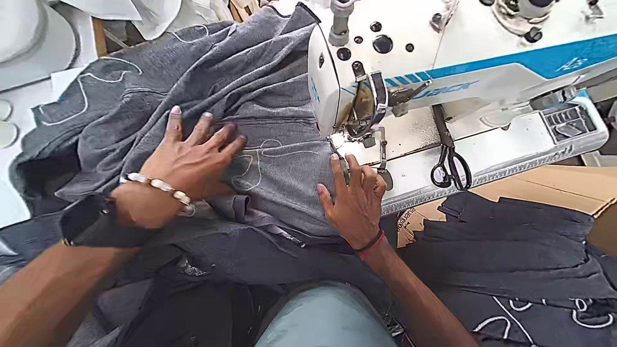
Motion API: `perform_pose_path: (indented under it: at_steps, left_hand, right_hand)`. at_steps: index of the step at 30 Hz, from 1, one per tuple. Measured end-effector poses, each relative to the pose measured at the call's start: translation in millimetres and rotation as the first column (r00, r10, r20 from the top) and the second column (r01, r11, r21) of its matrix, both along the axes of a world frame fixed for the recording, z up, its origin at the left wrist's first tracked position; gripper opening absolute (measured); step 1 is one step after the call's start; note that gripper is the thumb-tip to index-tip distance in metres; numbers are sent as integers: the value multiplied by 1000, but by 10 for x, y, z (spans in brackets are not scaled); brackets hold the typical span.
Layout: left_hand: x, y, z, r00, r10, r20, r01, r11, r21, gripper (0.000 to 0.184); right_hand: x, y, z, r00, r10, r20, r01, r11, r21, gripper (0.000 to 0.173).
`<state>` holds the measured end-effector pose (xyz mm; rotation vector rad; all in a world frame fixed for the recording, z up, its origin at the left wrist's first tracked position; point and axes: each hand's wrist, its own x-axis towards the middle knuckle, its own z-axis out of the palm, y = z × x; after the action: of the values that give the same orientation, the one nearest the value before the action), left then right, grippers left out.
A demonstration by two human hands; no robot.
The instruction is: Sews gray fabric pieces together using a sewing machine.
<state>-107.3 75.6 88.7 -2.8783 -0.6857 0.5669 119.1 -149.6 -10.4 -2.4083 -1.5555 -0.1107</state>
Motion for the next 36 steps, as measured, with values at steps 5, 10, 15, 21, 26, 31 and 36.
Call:
perform_pose_path:
  at_steps: [5, 10, 15, 21, 26, 31, 36]
  left_hand:
    - [983, -635, 48, 870, 122, 478, 69, 929, -363, 31]
    - [1151, -720, -856, 736, -2, 677, 134, 981, -143, 40]
    - [1007, -621, -885, 724, -35, 689, 213, 961, -175, 45]
    - [990, -416, -864, 738, -86, 670, 295, 933, -204, 46]
    - [980, -186, -879, 720, -176, 671, 399, 897, -193, 43]
    - [1016, -247, -834, 738, -173, 653, 356, 921, -158, 41]
    - [1108, -793, -880, 775, 28, 632, 93, 983, -157, 59]
  right_hand:
    - [245, -48, 119, 963, 123, -239, -66, 970, 233, 35]
    - [941, -98, 320, 967, 32, -254, 24, 976, 218, 29]
    - [1045, 47, 259, 966, 142, -215, -114, 984, 134, 26]
    - [544, 281, 81, 973, 208, -101, -165, 930, 328, 21]
    - [382, 103, 26, 945, 323, -46, -299, 915, 270, 36]
    - [272, 81, -13, 984, 159, 77, -174, 945, 278, 24]
    - [367, 136, 73, 989, -36, -143, 65, 977, 204, 34]
